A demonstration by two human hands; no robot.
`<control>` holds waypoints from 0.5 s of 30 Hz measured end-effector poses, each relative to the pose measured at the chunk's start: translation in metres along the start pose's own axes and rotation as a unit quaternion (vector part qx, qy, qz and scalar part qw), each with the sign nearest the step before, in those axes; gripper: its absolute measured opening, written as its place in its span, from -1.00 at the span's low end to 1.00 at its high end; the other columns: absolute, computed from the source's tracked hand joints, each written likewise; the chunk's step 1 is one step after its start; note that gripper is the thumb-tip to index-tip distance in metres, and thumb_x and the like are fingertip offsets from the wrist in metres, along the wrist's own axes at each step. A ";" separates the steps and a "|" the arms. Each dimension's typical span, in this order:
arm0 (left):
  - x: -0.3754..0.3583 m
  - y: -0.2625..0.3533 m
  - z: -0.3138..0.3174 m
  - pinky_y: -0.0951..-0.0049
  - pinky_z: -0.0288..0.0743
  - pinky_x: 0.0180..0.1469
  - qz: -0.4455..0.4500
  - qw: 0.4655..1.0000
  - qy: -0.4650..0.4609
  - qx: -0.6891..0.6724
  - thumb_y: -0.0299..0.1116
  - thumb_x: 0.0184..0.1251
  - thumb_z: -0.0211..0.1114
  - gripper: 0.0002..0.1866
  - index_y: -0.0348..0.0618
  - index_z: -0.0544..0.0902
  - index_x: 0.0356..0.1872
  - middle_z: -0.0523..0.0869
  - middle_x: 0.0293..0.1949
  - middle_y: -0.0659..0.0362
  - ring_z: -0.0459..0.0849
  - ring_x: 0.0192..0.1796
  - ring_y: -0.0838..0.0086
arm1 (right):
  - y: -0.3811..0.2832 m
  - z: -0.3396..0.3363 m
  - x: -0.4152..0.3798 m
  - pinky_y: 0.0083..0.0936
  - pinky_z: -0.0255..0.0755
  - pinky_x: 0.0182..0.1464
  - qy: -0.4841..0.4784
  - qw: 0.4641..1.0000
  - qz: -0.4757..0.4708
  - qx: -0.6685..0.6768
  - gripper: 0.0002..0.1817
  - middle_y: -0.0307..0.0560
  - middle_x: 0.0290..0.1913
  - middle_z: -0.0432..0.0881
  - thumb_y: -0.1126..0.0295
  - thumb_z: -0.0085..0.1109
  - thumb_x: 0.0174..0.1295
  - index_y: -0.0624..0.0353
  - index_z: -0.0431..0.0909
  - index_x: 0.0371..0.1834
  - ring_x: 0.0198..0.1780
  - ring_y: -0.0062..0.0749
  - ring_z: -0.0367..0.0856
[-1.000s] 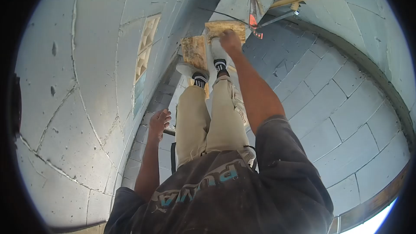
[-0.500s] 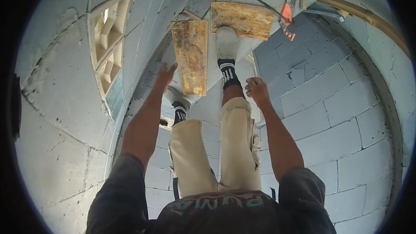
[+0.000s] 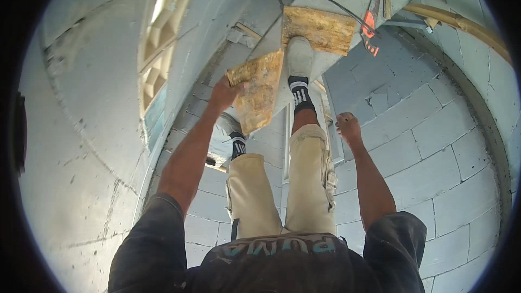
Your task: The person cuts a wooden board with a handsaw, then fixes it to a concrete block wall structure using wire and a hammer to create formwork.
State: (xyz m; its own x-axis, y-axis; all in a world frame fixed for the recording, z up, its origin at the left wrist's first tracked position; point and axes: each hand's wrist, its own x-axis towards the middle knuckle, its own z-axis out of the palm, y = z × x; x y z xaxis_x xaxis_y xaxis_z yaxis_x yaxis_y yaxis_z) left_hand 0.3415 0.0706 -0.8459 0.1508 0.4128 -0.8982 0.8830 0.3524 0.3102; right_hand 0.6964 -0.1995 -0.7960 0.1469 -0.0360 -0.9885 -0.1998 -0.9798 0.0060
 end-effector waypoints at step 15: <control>-0.565 0.127 -0.184 0.27 0.47 0.27 -0.005 0.959 0.228 -0.169 -0.11 0.31 0.45 -0.45 -0.21 0.55 0.20 0.66 0.09 0.09 0.57 0.20 0.38 | -0.221 0.172 -0.269 -0.22 0.41 0.32 -0.317 0.656 -0.515 -0.451 -0.35 0.06 0.12 0.65 0.19 0.57 -0.13 0.06 0.66 0.15 0.24 -0.04 0.54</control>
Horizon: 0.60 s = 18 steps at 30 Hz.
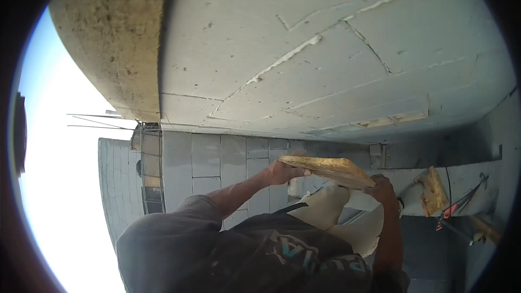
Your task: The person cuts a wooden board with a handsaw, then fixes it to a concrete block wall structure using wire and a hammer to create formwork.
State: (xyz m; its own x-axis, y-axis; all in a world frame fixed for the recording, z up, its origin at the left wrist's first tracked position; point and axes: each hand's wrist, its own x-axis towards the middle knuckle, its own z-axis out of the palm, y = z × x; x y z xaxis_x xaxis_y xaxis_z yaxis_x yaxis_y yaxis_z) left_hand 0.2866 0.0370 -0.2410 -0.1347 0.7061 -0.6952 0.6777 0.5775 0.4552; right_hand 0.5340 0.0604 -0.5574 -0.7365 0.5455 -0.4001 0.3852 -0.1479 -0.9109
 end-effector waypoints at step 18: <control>-0.171 -0.208 -0.151 -0.07 0.41 0.36 0.277 0.623 0.348 -0.644 0.14 0.39 0.29 -0.22 -0.10 0.24 0.43 0.46 0.35 0.09 0.48 0.37 0.21 | -0.546 0.104 -0.019 -0.07 0.50 0.02 0.133 0.898 -0.270 -0.322 -0.52 0.24 -0.14 0.70 0.17 0.37 0.13 0.20 0.53 0.05 -0.05 0.17 0.67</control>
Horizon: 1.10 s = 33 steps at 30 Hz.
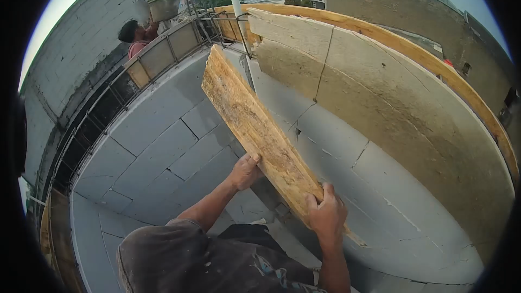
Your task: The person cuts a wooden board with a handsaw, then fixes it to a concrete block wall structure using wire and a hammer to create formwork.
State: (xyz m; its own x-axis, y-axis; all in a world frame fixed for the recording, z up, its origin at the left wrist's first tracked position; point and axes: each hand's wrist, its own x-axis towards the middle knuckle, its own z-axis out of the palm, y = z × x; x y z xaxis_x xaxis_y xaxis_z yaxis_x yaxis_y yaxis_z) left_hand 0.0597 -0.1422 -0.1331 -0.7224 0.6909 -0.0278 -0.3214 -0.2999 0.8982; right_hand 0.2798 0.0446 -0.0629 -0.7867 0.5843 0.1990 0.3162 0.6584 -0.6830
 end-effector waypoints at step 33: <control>0.164 0.139 -0.017 -0.06 0.29 0.47 0.055 0.940 -0.137 -0.306 0.24 0.29 0.32 -0.02 -0.15 0.08 0.52 0.26 0.46 -0.01 0.25 0.50 0.14 | -0.194 -0.051 0.122 -0.24 0.53 -0.07 0.214 0.951 -0.110 -0.194 -0.71 -0.04 -0.15 0.71 0.39 0.39 0.13 0.10 0.65 -0.05 -0.13 -0.13 0.69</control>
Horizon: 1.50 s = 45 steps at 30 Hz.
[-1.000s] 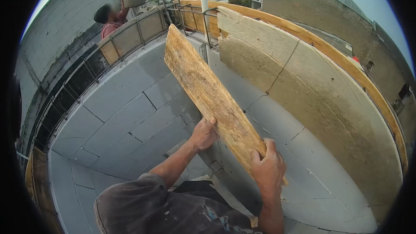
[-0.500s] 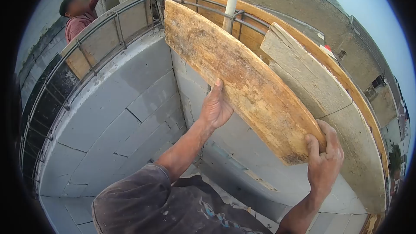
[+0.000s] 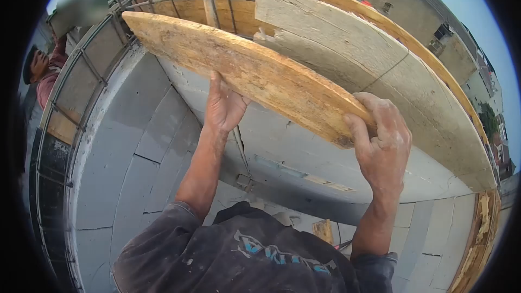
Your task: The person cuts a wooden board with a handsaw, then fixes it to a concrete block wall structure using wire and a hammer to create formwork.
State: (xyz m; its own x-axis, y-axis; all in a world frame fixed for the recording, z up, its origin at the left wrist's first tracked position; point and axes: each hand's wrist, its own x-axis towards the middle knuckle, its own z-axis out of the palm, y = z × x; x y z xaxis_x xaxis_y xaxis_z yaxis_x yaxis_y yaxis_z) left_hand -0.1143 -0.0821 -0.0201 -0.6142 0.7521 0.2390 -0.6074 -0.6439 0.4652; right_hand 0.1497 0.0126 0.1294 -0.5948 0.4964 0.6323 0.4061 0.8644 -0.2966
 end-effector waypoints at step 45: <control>-0.330 -0.638 -0.565 0.42 0.57 -0.19 -0.674 0.199 -0.187 0.686 -0.13 0.23 0.50 -0.45 -0.23 0.59 0.14 0.74 -0.11 0.12 0.69 -0.20 0.43 | 0.518 0.438 -1.052 -0.12 0.21 0.47 -0.040 0.306 0.950 -0.046 0.42 0.33 0.49 0.15 -0.29 0.52 -0.14 0.32 -0.16 0.59 0.52 0.09 0.16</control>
State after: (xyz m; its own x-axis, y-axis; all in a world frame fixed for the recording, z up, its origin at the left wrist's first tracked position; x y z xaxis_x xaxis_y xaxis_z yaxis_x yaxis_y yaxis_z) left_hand 0.1907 0.0011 -0.8775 -0.1223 0.2346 -0.9644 0.7746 0.6300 0.0550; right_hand 0.6818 -0.0265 -1.0028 0.7620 0.0991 -0.6400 0.0870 -0.9949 -0.0505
